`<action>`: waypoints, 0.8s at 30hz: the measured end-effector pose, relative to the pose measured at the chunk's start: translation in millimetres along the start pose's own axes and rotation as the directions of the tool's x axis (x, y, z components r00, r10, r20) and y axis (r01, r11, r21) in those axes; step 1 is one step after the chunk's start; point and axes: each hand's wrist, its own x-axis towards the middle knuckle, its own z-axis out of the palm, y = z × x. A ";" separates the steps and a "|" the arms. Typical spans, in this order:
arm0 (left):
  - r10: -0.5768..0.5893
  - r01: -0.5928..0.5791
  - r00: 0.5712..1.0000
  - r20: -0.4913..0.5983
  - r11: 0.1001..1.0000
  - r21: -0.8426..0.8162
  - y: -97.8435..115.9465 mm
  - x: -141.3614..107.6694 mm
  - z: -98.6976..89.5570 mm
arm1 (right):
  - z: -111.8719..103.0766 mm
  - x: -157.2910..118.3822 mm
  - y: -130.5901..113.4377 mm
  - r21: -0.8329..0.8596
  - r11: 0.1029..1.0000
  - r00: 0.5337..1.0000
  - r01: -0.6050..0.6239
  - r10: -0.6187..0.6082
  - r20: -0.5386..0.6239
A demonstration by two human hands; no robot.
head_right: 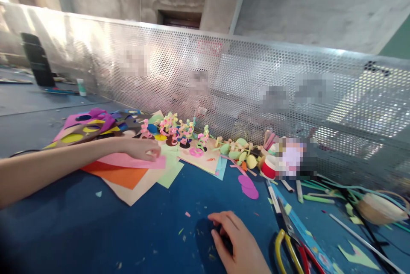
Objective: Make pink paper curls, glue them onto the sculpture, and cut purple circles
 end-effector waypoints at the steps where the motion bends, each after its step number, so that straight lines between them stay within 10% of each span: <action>1: 0.021 -0.021 1.000 0.006 1.000 0.002 3.0 0.8 1.1 | -0.1 -0.1 -0.4 -0.001 1.000 1.000 -0.002 0.002 0.001; 10: 0.075 -0.069 0.993 0.088 0.995 -0.071 4.2 15.6 17.0 | -2.1 -0.3 -4.1 -0.003 1.000 1.000 -0.021 0.021 0.009; 24: -0.039 0.044 0.998 0.057 0.995 -0.093 -4.3 26.5 -11.2 | -1.3 -0.8 -0.9 -0.012 1.000 0.998 -0.028 0.029 0.059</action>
